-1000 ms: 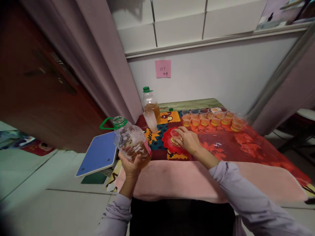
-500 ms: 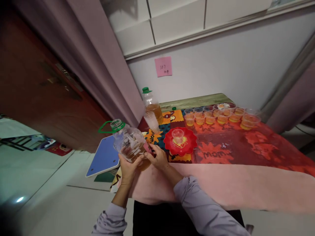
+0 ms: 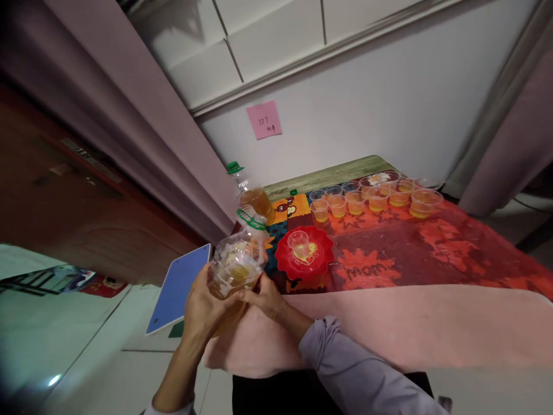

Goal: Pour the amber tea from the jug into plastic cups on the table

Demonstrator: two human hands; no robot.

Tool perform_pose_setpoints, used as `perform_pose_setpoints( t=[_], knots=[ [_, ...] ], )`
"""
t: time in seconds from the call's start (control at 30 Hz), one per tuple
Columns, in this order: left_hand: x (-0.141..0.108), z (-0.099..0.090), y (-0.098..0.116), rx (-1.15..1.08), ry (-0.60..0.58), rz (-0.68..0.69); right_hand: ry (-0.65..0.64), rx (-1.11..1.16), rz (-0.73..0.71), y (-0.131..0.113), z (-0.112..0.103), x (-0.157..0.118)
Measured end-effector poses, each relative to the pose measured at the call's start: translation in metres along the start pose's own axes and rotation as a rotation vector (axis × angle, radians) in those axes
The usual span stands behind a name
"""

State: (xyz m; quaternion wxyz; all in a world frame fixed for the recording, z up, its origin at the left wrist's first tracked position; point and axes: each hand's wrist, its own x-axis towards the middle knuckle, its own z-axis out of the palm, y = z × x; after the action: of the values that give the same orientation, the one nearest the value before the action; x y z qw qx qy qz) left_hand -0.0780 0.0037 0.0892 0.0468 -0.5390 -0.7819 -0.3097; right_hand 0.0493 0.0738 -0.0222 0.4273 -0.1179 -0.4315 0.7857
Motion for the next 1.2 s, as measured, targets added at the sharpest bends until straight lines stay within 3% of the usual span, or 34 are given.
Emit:
perform_pose_setpoints(
  t=[0.33, 0.63, 1.2],
  knots=[
    [0.001, -0.017, 0.028, 0.427, -0.197, 0.075, 0.044, 0.221, 0.256, -0.003, 0.013, -0.013],
    [0.013, -0.026, 0.063, 0.600, -0.322, 0.087, 0.008, 0.450, 0.215, 0.001, 0.017, -0.011],
    [0.019, -0.028, 0.085, 0.686, -0.343, 0.098, -0.054, 0.504, 0.212, 0.001, 0.015, -0.010]
  ],
)
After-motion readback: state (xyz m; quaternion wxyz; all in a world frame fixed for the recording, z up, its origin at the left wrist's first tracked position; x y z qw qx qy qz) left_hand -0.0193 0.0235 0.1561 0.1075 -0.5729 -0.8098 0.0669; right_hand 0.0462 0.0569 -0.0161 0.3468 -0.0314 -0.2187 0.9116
